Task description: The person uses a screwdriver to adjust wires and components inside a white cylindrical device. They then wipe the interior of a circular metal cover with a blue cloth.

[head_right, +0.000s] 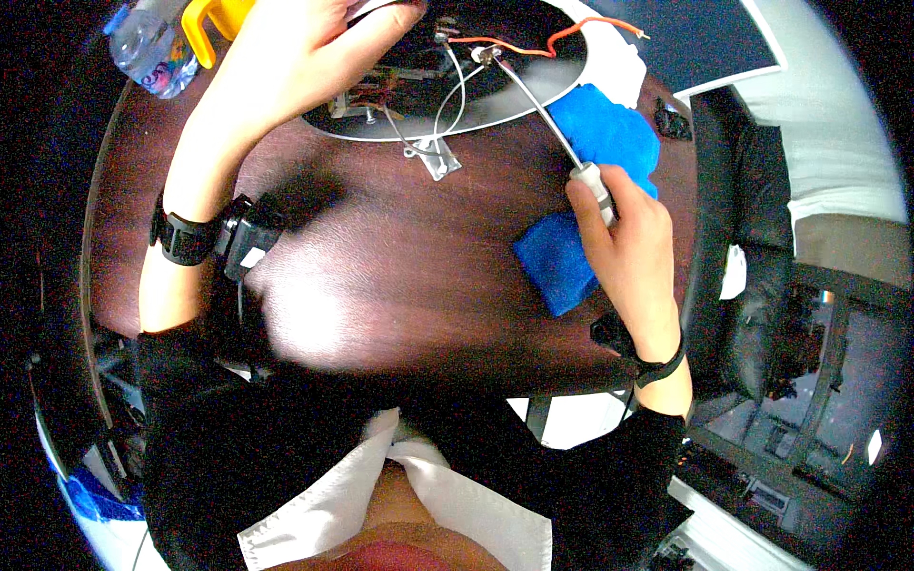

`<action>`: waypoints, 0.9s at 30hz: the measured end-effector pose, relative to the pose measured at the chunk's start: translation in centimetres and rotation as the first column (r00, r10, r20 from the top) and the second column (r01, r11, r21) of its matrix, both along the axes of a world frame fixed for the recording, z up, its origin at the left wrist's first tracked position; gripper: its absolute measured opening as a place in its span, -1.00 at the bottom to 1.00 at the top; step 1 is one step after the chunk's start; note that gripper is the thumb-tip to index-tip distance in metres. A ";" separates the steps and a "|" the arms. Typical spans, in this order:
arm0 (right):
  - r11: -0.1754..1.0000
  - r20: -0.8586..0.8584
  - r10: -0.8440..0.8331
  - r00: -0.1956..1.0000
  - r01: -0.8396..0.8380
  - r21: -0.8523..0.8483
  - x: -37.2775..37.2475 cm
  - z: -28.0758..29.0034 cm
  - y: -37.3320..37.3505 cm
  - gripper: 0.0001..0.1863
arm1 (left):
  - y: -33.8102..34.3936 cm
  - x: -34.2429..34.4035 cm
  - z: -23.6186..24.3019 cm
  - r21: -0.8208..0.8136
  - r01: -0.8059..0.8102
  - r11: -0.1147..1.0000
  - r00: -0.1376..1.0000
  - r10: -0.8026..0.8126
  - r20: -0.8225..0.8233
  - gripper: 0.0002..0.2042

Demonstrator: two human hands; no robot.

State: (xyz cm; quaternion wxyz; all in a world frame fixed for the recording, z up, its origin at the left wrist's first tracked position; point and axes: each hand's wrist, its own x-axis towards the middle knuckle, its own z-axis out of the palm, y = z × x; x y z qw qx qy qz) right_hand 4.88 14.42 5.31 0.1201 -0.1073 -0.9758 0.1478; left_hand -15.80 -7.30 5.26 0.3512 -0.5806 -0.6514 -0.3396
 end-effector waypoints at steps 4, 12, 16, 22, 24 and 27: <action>0.999 0.048 -0.015 0.999 0.017 -0.040 -0.1 0.6 -0.1 -0.79 | -0.5 -0.3 0.0 0.021 0.014 1.000 1.000 -0.014 0.006 -0.45; 0.973 0.199 -0.059 0.978 0.101 -0.209 -0.5 1.5 0.1 -0.73 | -0.2 -0.9 -0.7 0.070 0.003 0.998 1.000 -0.003 -0.005 -0.50; 0.935 0.251 -0.038 0.967 0.123 -0.333 -0.8 1.3 -0.1 -0.66 | -0.1 -0.6 -0.3 0.125 0.036 0.991 0.999 -0.030 -0.044 -0.54; 0.670 0.323 0.078 0.943 0.190 -0.718 -0.4 0.8 -0.1 -0.57 | 0.1 -0.7 -0.6 0.097 0.008 0.995 0.999 -0.011 0.032 -0.57; 0.647 0.290 0.063 0.955 0.183 -0.741 -0.5 -0.2 -0.6 -0.58 | 0.1 -0.8 -0.6 0.106 0.044 0.993 0.997 -0.051 0.060 -0.56; 0.902 0.196 -0.028 0.980 0.109 -0.418 -0.4 -1.0 -0.3 -0.61 | -0.1 -0.5 -0.6 0.101 -0.004 0.995 0.998 -0.003 0.063 -0.56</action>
